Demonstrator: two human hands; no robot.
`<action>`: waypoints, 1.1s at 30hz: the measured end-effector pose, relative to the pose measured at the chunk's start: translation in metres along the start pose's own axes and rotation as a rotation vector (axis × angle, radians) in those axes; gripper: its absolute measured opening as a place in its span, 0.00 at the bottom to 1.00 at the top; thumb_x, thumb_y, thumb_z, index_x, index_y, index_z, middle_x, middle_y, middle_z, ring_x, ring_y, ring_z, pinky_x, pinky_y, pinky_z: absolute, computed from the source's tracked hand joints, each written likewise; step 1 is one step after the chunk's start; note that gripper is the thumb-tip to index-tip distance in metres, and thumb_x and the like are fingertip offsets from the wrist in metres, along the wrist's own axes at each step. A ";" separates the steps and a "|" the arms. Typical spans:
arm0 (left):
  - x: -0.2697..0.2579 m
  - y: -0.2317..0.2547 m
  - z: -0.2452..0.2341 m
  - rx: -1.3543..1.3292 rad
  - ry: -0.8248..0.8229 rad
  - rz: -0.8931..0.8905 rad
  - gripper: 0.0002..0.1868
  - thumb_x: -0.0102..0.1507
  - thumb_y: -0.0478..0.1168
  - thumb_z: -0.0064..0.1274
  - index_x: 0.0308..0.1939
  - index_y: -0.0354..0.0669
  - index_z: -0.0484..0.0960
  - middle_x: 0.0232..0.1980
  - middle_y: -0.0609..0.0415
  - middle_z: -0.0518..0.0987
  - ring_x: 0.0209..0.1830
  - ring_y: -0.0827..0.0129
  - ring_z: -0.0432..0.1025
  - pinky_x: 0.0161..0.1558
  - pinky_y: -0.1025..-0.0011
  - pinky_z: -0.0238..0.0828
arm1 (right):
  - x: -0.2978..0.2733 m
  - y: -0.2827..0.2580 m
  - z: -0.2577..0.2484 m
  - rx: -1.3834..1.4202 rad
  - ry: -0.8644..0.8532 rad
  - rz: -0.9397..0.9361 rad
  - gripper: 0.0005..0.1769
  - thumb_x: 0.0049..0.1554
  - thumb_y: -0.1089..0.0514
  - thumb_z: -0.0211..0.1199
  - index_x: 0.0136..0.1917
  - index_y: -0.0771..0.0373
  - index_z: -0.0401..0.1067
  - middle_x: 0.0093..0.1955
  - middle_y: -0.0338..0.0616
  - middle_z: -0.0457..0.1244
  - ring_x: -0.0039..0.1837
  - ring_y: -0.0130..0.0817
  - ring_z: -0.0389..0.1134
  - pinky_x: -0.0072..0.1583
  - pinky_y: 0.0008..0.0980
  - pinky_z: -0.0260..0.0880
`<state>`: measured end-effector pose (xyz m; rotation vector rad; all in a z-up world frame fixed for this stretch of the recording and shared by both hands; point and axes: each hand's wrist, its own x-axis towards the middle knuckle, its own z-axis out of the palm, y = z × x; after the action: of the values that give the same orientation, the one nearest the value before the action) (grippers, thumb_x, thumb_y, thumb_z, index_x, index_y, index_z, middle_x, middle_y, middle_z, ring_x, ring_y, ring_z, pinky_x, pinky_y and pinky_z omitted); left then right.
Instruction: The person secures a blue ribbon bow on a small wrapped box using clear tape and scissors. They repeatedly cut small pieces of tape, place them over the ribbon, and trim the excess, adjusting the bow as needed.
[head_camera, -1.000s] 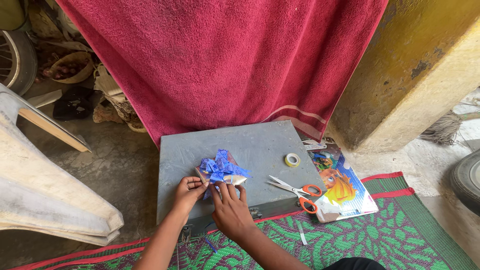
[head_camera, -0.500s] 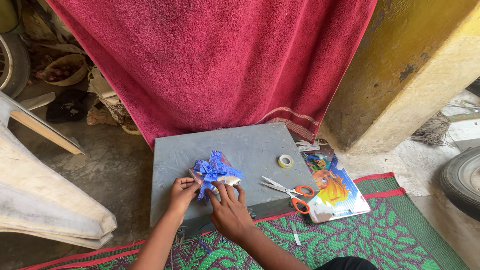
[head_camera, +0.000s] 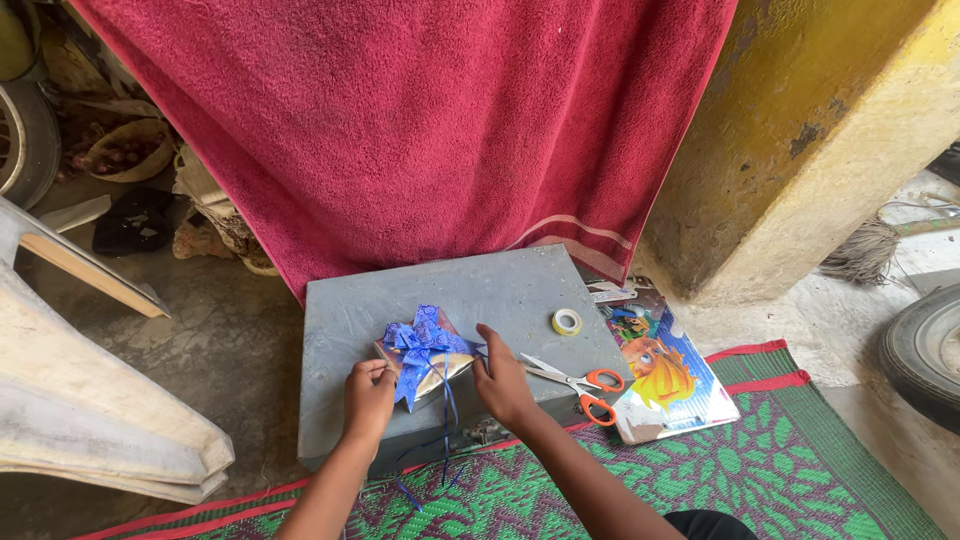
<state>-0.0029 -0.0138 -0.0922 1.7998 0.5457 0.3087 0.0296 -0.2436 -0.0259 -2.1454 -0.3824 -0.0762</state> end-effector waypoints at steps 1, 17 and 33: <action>0.000 0.002 0.000 -0.009 0.002 -0.002 0.19 0.64 0.37 0.52 0.57 0.29 0.75 0.51 0.43 0.84 0.47 0.64 0.79 0.49 0.69 0.75 | 0.003 0.005 0.004 0.065 -0.006 -0.023 0.27 0.62 0.61 0.54 0.74 0.63 0.57 0.74 0.57 0.58 0.75 0.53 0.56 0.73 0.49 0.53; -0.008 0.028 -0.013 0.014 -0.007 -0.102 0.23 0.65 0.37 0.48 0.65 0.35 0.75 0.60 0.47 0.82 0.56 0.63 0.78 0.53 0.65 0.73 | -0.010 -0.006 0.016 0.268 -0.013 0.055 0.17 0.61 0.60 0.55 0.63 0.64 0.64 0.63 0.51 0.68 0.66 0.41 0.69 0.65 0.37 0.67; 0.031 -0.004 -0.013 -0.045 -0.134 0.007 0.31 0.60 0.35 0.52 0.69 0.39 0.72 0.64 0.40 0.75 0.62 0.59 0.71 0.62 0.65 0.65 | -0.030 -0.003 0.014 0.420 0.015 0.199 0.16 0.62 0.64 0.54 0.63 0.64 0.62 0.60 0.52 0.67 0.63 0.39 0.71 0.60 0.36 0.72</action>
<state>0.0171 0.0135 -0.0946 1.7643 0.4349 0.2017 -0.0009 -0.2377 -0.0370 -1.7550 -0.1561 0.0943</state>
